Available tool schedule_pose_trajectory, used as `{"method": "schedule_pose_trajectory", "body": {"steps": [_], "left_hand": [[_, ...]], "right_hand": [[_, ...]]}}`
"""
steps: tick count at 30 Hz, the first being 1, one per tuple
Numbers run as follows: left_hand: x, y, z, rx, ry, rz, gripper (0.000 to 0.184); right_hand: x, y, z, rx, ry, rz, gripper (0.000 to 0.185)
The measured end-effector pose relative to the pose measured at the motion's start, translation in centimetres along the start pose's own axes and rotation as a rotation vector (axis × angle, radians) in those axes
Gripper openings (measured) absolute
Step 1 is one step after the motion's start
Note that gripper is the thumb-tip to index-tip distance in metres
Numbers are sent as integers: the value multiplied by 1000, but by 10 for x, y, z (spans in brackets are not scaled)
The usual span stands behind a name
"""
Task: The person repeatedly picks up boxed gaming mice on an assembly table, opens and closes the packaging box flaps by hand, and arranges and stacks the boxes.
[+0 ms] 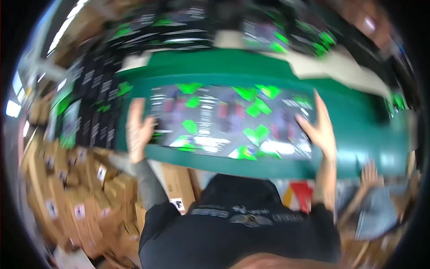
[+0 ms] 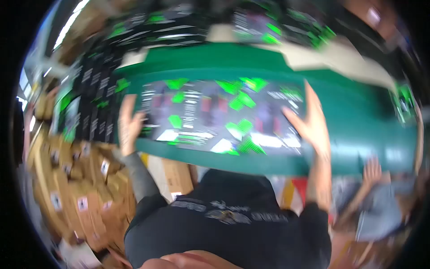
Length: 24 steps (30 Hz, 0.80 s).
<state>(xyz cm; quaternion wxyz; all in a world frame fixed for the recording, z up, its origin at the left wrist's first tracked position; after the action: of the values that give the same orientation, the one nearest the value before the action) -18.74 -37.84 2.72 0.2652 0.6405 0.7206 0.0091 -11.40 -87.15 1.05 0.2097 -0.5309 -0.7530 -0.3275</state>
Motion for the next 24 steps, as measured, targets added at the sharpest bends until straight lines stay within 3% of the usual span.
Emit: {"method": "schedule_pose_trajectory", "body": {"steps": [1,2,3,5,7,9,14,17,18,21,22,24], "left_hand": [[-47,1,-3,-139,28,103,52],[-80,1,2,-47,60,149,53],[-103,0,17,102,-125,346,63],[-161,-16,37,465,59,621,86],[-166,-30,60,580,110,611,108],[-165,-25,67,515,132,620,110],[-165,-31,68,442,115,665,103],[-185,-41,69,428,37,720,100],[-199,-49,70,429,-2,742,99],[-249,-67,82,441,-125,812,96],[-255,-66,90,425,-136,776,95],[-255,-54,108,380,-110,699,94]], "right_hand": [[0,14,-3,-32,-112,-79,81],[-8,25,1,-14,-197,-147,75],[-15,36,10,27,-128,-201,67],[-5,46,21,106,-65,-175,50],[-22,51,25,47,181,-188,39],[-44,50,34,30,612,-89,30],[-53,55,38,-1,700,174,21],[-54,55,21,-134,754,309,26],[-51,50,15,-152,658,357,41],[-77,24,28,-288,996,540,52],[-68,16,32,-236,943,573,68],[-57,1,33,-261,945,554,75]]}}
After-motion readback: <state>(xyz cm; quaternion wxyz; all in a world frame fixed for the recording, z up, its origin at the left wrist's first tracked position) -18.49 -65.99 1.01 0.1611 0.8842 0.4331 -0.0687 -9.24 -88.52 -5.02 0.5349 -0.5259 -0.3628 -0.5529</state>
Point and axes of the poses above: each hand's wrist, its own y-axis towards the middle knuckle, its own z-axis out of the palm, x = y × z, the point moved 3 cm from there along y, towards the middle knuckle, and after that the axes turned 5 degrees about y, right-handed, at the moved point
